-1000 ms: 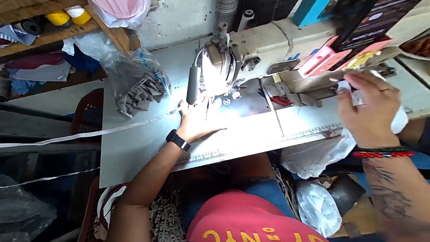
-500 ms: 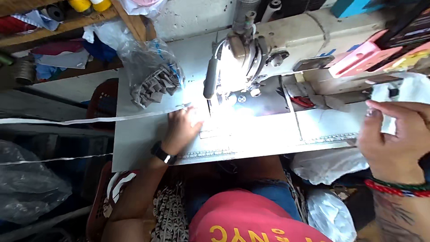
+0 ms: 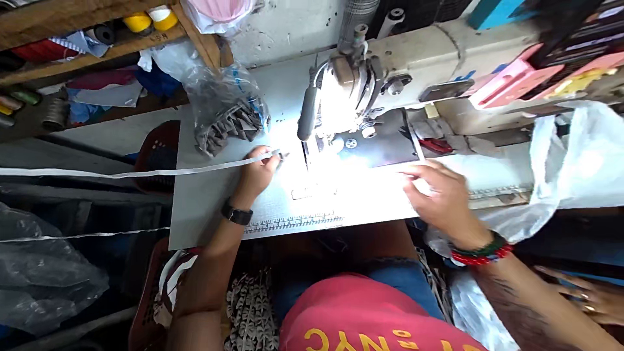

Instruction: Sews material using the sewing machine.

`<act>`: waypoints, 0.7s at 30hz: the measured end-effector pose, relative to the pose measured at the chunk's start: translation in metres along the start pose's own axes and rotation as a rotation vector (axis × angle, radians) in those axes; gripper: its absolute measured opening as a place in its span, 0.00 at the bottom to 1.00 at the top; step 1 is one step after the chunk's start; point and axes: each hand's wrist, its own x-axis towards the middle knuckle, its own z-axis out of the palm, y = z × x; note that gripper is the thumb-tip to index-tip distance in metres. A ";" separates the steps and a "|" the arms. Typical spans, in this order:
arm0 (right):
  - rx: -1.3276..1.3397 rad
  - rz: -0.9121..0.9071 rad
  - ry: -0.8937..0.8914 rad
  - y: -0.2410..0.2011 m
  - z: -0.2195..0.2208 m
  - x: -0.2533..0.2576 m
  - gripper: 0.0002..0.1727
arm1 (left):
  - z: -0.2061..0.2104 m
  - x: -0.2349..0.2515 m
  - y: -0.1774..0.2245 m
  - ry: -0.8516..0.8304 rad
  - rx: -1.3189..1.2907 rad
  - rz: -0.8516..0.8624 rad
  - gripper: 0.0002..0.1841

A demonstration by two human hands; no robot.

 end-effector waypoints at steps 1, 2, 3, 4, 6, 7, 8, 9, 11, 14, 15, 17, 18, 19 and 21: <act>0.120 0.109 -0.069 -0.014 0.013 0.009 0.15 | 0.010 -0.006 0.017 -0.091 -0.230 -0.073 0.07; 0.269 0.237 -0.157 -0.026 0.024 0.019 0.15 | 0.018 -0.011 0.030 -0.181 -0.437 -0.143 0.07; 0.433 0.352 -0.235 -0.034 0.036 0.029 0.16 | 0.029 -0.012 0.037 -0.241 -0.602 -0.205 0.08; 0.563 0.423 -0.278 -0.037 0.046 0.038 0.14 | 0.039 -0.011 0.041 -0.266 -0.721 -0.246 0.09; 0.686 0.473 -0.281 -0.038 0.059 0.048 0.09 | 0.054 -0.007 0.038 -0.280 -0.753 -0.210 0.10; 0.689 0.468 -0.281 -0.036 0.060 0.051 0.07 | 0.057 -0.006 0.037 -0.282 -0.679 -0.147 0.08; 0.670 0.459 -0.276 -0.033 0.059 0.052 0.05 | 0.057 -0.005 0.036 -0.277 -0.573 -0.080 0.08; 0.657 0.443 -0.275 -0.029 0.058 0.051 0.04 | 0.058 -0.004 0.036 -0.254 -0.477 -0.025 0.07; 0.647 0.405 -0.275 -0.020 0.053 0.049 0.06 | 0.059 -0.001 0.038 -0.229 -0.347 0.034 0.04; 0.645 0.354 -0.268 -0.008 0.053 0.051 0.07 | 0.061 0.008 0.038 -0.251 -0.288 0.061 0.04; 0.636 0.403 -0.267 -0.010 0.053 0.057 0.06 | 0.063 0.010 0.039 -0.257 -0.299 0.052 0.05; 0.651 0.501 -0.276 -0.011 0.053 0.064 0.07 | 0.068 0.012 0.038 -0.250 -0.321 0.068 0.15; 0.663 0.522 -0.272 -0.010 0.054 0.065 0.08 | 0.073 0.012 0.037 -0.229 -0.307 0.099 0.17; 0.669 0.530 -0.263 -0.009 0.055 0.065 0.08 | 0.079 0.013 0.034 -0.194 -0.288 0.152 0.16; 0.672 0.546 -0.239 -0.008 0.059 0.063 0.05 | 0.086 0.013 0.029 -0.147 -0.252 0.260 0.09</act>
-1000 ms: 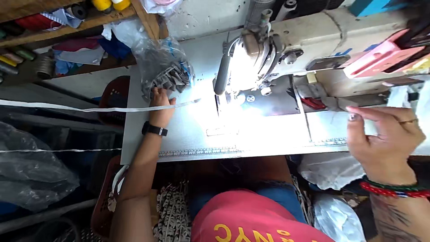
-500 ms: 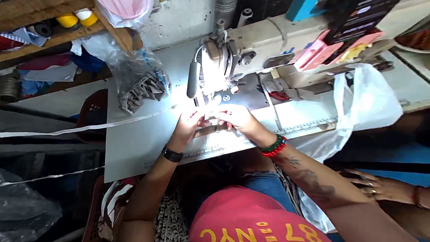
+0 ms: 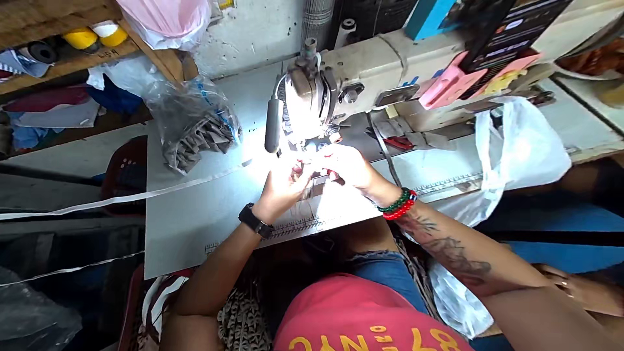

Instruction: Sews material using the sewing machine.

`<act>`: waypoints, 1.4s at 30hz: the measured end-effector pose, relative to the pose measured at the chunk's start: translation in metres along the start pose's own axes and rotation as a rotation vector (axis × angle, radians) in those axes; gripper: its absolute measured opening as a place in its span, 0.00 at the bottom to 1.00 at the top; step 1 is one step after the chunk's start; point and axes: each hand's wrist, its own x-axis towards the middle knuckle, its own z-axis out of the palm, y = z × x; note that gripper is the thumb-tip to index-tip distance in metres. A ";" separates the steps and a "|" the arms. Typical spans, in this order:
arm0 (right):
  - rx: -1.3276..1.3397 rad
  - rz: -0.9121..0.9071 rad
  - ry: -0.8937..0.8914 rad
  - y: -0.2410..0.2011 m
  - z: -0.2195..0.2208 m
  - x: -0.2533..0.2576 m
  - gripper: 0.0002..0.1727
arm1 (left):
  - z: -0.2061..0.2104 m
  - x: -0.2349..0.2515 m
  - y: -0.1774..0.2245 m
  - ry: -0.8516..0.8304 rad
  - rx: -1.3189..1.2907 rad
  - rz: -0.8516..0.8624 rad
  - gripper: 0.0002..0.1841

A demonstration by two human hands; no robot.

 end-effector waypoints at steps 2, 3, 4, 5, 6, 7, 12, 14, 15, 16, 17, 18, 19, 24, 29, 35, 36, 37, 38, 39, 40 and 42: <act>-0.020 0.023 0.024 0.001 0.003 -0.001 0.06 | 0.003 -0.001 -0.004 0.016 0.047 0.052 0.07; -0.036 0.036 0.029 0.000 0.004 -0.002 0.07 | 0.004 -0.001 -0.005 0.020 0.072 0.071 0.07; -0.046 0.046 0.034 -0.001 0.004 -0.004 0.08 | 0.004 -0.001 -0.006 0.016 0.100 0.088 0.06; -0.051 0.045 0.039 -0.002 0.004 -0.006 0.08 | 0.003 -0.001 -0.006 -0.006 0.131 0.096 0.06; -0.055 0.037 0.042 -0.003 0.004 -0.007 0.08 | 0.001 -0.002 -0.004 -0.053 0.159 0.092 0.06; -0.064 0.031 0.038 -0.004 0.004 -0.008 0.07 | -0.001 -0.001 -0.002 -0.119 0.174 0.079 0.07; -0.092 -0.041 -0.023 0.000 0.001 -0.007 0.05 | -0.007 0.002 0.005 -0.191 0.136 0.037 0.06; -0.113 -0.046 -0.060 -0.004 -0.001 -0.004 0.04 | -0.008 0.002 0.005 -0.110 0.104 0.073 0.06; -0.125 -0.044 -0.059 -0.007 -0.001 -0.004 0.04 | -0.008 0.002 0.005 -0.087 0.063 0.084 0.06; -0.120 -0.026 -0.055 -0.010 -0.002 -0.005 0.04 | -0.009 0.001 0.007 -0.074 0.009 0.080 0.06; -0.094 0.008 -0.049 -0.013 -0.003 -0.005 0.05 | -0.011 0.000 0.010 -0.061 -0.041 0.056 0.06; -0.055 0.030 -0.046 -0.014 -0.004 -0.005 0.05 | -0.012 -0.001 0.014 -0.051 -0.075 0.013 0.06; -0.024 0.040 -0.048 -0.014 -0.005 -0.005 0.05 | -0.014 -0.001 0.016 -0.047 -0.085 -0.038 0.08; -0.063 -0.075 -0.083 -0.009 -0.007 -0.003 0.05 | -0.012 0.007 -0.004 -0.054 -0.026 -0.070 0.04; -0.516 -0.511 -0.015 0.016 -0.013 0.018 0.09 | -0.012 0.018 -0.029 -0.055 0.307 0.258 0.03; -0.798 -0.512 -0.187 0.013 -0.023 0.045 0.10 | -0.010 0.038 -0.045 -0.092 0.758 0.461 0.08; -0.823 -0.387 -0.218 0.005 -0.021 0.046 0.09 | -0.010 0.041 -0.044 -0.114 0.783 0.452 0.07; -0.836 -0.292 -0.241 -0.001 -0.020 0.048 0.09 | -0.011 0.042 -0.044 -0.135 0.793 0.438 0.07; -0.847 -0.281 -0.253 -0.004 -0.019 0.049 0.09 | -0.012 0.042 -0.045 -0.159 0.802 0.421 0.08; -0.840 -0.296 -0.262 -0.004 -0.020 0.049 0.08 | -0.013 0.041 -0.045 -0.183 0.781 0.406 0.09; -0.854 -0.334 -0.270 -0.005 -0.021 0.047 0.08 | -0.015 0.039 -0.045 -0.206 0.759 0.390 0.11; -0.874 -0.284 -0.303 -0.008 -0.023 0.047 0.09 | -0.017 0.034 -0.048 -0.230 0.734 0.356 0.16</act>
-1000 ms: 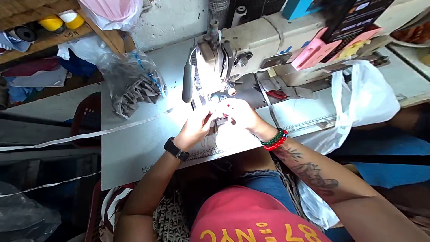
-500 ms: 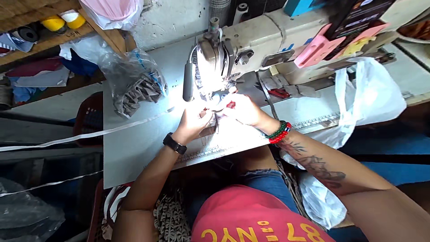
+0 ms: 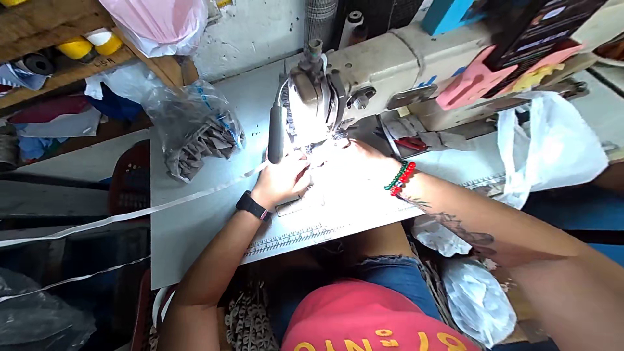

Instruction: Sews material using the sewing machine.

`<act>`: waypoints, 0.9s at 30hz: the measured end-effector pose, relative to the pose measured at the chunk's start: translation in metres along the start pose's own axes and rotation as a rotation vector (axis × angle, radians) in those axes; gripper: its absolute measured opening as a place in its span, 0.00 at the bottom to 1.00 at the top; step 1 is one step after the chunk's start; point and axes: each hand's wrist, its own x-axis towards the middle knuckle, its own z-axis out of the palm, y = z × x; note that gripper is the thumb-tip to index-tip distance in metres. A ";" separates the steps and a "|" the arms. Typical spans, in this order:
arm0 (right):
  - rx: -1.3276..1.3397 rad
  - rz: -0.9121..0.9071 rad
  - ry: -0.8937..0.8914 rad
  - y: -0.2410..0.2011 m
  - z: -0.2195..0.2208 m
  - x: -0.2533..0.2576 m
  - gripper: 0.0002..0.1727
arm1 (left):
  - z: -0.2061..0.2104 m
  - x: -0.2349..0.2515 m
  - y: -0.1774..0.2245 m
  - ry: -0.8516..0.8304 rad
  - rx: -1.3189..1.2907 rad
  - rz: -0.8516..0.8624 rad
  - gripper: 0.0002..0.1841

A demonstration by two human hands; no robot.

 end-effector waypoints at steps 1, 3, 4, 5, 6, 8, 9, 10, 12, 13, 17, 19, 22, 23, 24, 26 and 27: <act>0.027 0.042 -0.014 0.000 0.000 0.001 0.09 | 0.002 -0.002 0.000 0.005 -0.008 -0.011 0.17; 0.040 0.055 0.014 0.002 0.001 0.003 0.09 | 0.003 -0.002 -0.001 0.016 0.000 -0.045 0.16; 0.055 0.072 0.038 0.004 0.002 0.004 0.10 | 0.003 0.000 -0.002 0.023 0.004 -0.061 0.16; 0.089 0.108 0.057 0.006 0.004 0.005 0.11 | 0.004 0.001 -0.002 0.023 0.004 -0.081 0.15; 0.099 0.134 0.067 0.007 0.005 0.005 0.11 | 0.005 0.002 -0.001 0.014 0.004 -0.105 0.15; -0.004 0.059 0.100 0.010 0.007 0.001 0.13 | 0.006 0.003 0.001 0.000 -0.006 -0.144 0.15; -0.092 -0.045 0.124 0.014 0.008 -0.002 0.12 | 0.007 0.003 0.002 -0.001 -0.006 -0.158 0.14; -0.140 -0.143 0.143 0.018 0.009 -0.006 0.12 | 0.009 0.003 0.003 0.008 0.002 -0.167 0.14; -0.173 -0.300 0.182 0.032 0.015 -0.011 0.14 | 0.013 0.000 0.005 0.057 0.020 -0.160 0.12; -0.148 -0.331 0.194 0.037 0.016 -0.012 0.13 | 0.013 0.000 0.006 0.066 0.018 -0.151 0.11; -0.070 -0.265 0.208 0.042 0.012 -0.005 0.11 | 0.009 0.002 0.009 0.028 0.019 -0.168 0.13; -0.033 -0.135 0.128 0.034 0.002 0.003 0.10 | 0.007 0.006 0.013 0.034 0.032 -0.218 0.13; -0.002 -0.081 0.109 0.039 0.002 0.019 0.15 | 0.012 0.012 0.018 0.040 0.062 -0.321 0.13; 0.016 -0.053 0.097 0.036 0.000 0.020 0.14 | 0.014 0.012 0.018 0.042 0.061 -0.345 0.14; 0.015 -0.022 0.082 0.031 -0.003 0.020 0.14 | 0.015 0.013 0.018 0.041 0.054 -0.359 0.14; -0.026 0.007 0.094 0.020 -0.007 0.014 0.12 | 0.015 0.012 0.015 0.041 0.007 -0.350 0.14; -0.036 -0.004 0.133 0.016 -0.005 0.006 0.10 | 0.013 0.011 0.012 0.042 -0.025 -0.327 0.14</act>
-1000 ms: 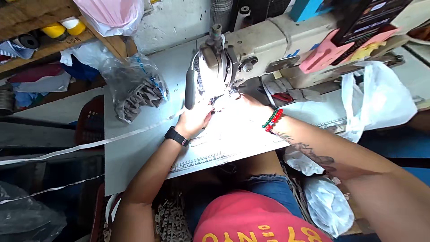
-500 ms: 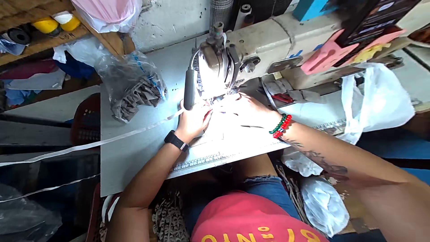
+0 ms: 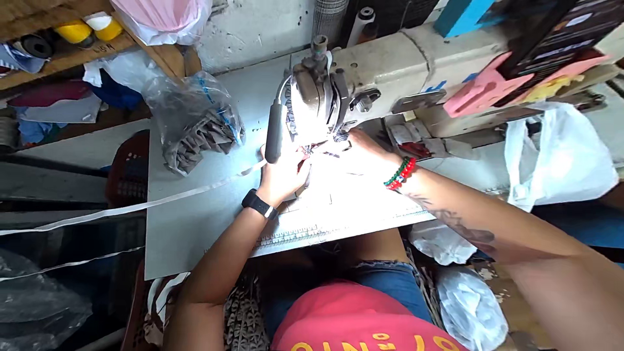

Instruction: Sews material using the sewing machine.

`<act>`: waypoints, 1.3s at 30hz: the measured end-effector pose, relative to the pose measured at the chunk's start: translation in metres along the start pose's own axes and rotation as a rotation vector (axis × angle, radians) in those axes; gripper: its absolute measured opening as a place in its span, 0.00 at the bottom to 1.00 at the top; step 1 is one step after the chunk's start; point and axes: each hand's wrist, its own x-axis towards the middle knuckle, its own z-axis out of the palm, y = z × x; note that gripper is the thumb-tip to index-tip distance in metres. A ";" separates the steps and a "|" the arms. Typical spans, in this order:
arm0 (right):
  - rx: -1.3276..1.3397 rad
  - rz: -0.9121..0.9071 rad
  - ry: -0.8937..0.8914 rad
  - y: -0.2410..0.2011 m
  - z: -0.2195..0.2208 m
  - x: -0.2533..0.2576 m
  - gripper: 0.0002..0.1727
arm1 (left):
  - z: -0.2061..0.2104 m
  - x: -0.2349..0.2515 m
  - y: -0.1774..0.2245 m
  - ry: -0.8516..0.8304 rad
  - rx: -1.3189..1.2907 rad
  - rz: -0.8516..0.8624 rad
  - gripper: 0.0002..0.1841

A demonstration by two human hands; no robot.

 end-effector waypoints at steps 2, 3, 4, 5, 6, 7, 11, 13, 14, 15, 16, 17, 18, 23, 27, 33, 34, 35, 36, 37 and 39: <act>-0.058 -0.111 0.043 -0.005 0.009 -0.019 0.13 | -0.004 0.001 -0.005 -0.003 -0.050 0.057 0.12; -0.132 -0.180 0.035 -0.009 0.018 -0.028 0.14 | -0.005 0.001 -0.007 -0.006 -0.080 0.082 0.12; -0.194 -0.224 0.002 -0.012 0.027 -0.035 0.15 | -0.007 0.001 -0.008 -0.011 -0.089 0.098 0.11; -0.243 -0.245 -0.025 -0.013 0.036 -0.039 0.17 | -0.009 0.001 -0.008 -0.016 -0.107 0.113 0.11; -0.275 -0.248 -0.038 -0.016 0.042 -0.041 0.17 | -0.011 0.002 -0.008 -0.020 -0.114 0.126 0.11; -0.287 -0.240 -0.049 -0.017 0.044 -0.041 0.18 | -0.014 0.002 -0.007 -0.027 -0.113 0.138 0.11; -0.176 -0.170 0.074 -0.012 0.031 -0.036 0.17 | -0.015 0.004 -0.009 -0.042 -0.084 0.170 0.10; -0.151 -0.133 0.079 -0.003 0.021 -0.031 0.16 | -0.011 0.003 -0.011 -0.034 -0.066 0.161 0.10; -0.143 -0.136 0.060 0.003 0.018 -0.027 0.15 | -0.009 0.002 -0.012 -0.023 -0.059 0.157 0.10; -0.113 -0.164 0.068 0.008 0.015 -0.024 0.12 | -0.007 0.002 -0.013 -0.015 -0.050 0.156 0.10; -0.110 -0.207 0.083 0.013 0.013 -0.021 0.11 | -0.006 0.002 -0.013 -0.010 -0.042 0.157 0.10; -0.116 -0.233 0.092 0.017 0.012 -0.018 0.11 | -0.006 0.002 -0.014 -0.010 -0.041 0.158 0.11; -0.113 -0.230 0.091 0.019 0.010 -0.013 0.11 | -0.007 0.002 -0.014 -0.011 -0.046 0.164 0.11; -0.021 -0.013 -0.049 0.017 0.007 0.010 0.17 | -0.007 0.005 -0.008 0.029 0.019 0.126 0.10; 0.059 0.138 -0.121 -0.003 -0.001 0.017 0.19 | 0.006 0.018 -0.007 0.082 0.060 0.038 0.10; 0.059 0.035 -0.015 0.008 0.012 0.017 0.15 | 0.007 0.018 -0.006 0.113 0.070 0.036 0.08; 0.064 0.029 -0.006 0.007 0.012 0.016 0.14 | 0.008 0.019 -0.007 0.121 0.069 0.039 0.08; 0.062 0.021 0.009 0.008 0.013 0.016 0.15 | 0.008 0.019 -0.008 0.124 0.068 0.041 0.07; 0.060 0.001 0.036 0.010 0.015 0.017 0.14 | 0.007 0.021 -0.009 0.118 0.069 0.045 0.07; 0.057 -0.018 0.065 0.011 0.016 0.016 0.14 | 0.007 0.021 -0.011 0.111 0.067 0.052 0.08; 0.041 -0.031 0.075 0.008 0.014 0.014 0.14 | 0.004 0.020 -0.013 0.095 0.029 0.080 0.09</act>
